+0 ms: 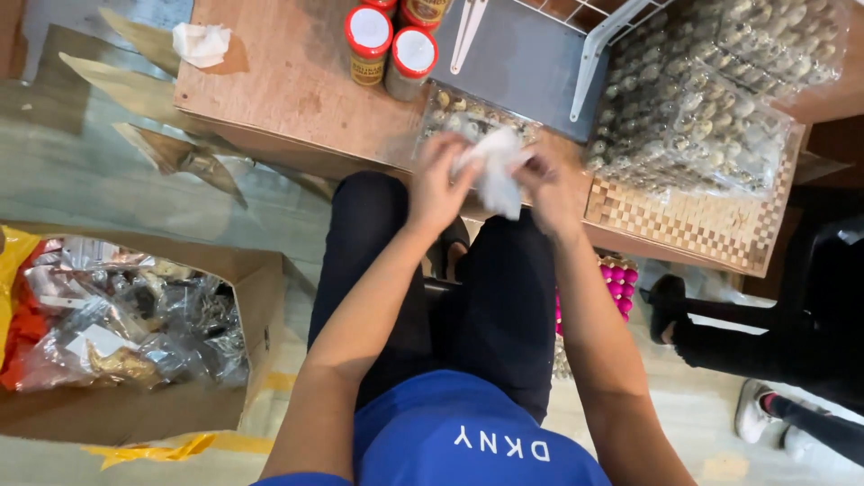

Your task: Cleaning the exterior of a plastic egg carton filled with quail eggs using a white cloth.

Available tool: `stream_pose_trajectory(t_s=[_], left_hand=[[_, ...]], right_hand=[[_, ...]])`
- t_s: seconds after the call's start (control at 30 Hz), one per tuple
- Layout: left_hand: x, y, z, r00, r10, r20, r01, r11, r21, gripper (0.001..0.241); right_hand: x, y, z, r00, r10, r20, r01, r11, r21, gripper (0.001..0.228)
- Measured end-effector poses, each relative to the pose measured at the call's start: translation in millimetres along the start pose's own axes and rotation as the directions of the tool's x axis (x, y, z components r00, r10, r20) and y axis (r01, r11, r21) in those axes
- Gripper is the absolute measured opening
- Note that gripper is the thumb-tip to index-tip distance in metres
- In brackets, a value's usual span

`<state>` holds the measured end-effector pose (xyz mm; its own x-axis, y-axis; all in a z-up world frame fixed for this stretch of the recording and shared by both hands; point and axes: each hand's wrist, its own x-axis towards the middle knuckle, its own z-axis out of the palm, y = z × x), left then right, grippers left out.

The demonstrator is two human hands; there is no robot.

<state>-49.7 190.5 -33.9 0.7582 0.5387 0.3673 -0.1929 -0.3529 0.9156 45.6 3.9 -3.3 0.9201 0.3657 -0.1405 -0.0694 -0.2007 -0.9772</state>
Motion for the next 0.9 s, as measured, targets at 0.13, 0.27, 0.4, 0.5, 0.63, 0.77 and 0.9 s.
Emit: stream_pose_trajectory(t_s=[0.13,0.27,0.4,0.5,0.63,0.77,0.9], left_hand=[[-14.6,-29.6,-12.9,0.979,-0.17,-0.113,0.199,0.919,0.342,0.047],[-0.5,5.7,-20.5,0.915,-0.396,0.074,0.316,0.819,0.48,0.046],[2.2,-29.7,-10.7,0.875,-0.468,0.121,0.345,0.781,0.521,0.046],[4.8,-57.7,-10.6,0.848,-0.51,0.148,0.393,0.79,0.47,0.042],[0.2,-98.5,6.0,0.887,-0.453,0.093,0.388,0.839,0.382,0.033],[0.0,-83.3,11.3,0.901,-0.429,0.071,0.38,0.855,0.352,0.033],[5.9,-77.1,10.4,0.862,-0.497,0.099,0.435,0.825,0.36,0.036]], right_hand=[[13.7,-26.2,-26.5,0.912,-0.371,-0.174,0.29,0.885,-0.365,0.028],[4.8,18.4,6.1,0.903,-0.416,-0.113,0.272,0.753,-0.599,0.033],[-30.3,36.7,47.6,0.817,-0.541,0.197,0.509,0.521,-0.685,0.036],[-24.2,48.0,54.1,0.788,-0.538,0.3,0.556,0.412,-0.721,0.031],[45.4,82.1,17.1,0.78,-0.576,0.246,0.478,0.293,-0.828,0.025],[55.7,86.5,11.0,0.815,-0.579,0.031,0.373,0.483,-0.792,0.029],[26.7,64.2,50.3,0.76,-0.589,0.275,0.556,0.37,-0.744,0.027]])
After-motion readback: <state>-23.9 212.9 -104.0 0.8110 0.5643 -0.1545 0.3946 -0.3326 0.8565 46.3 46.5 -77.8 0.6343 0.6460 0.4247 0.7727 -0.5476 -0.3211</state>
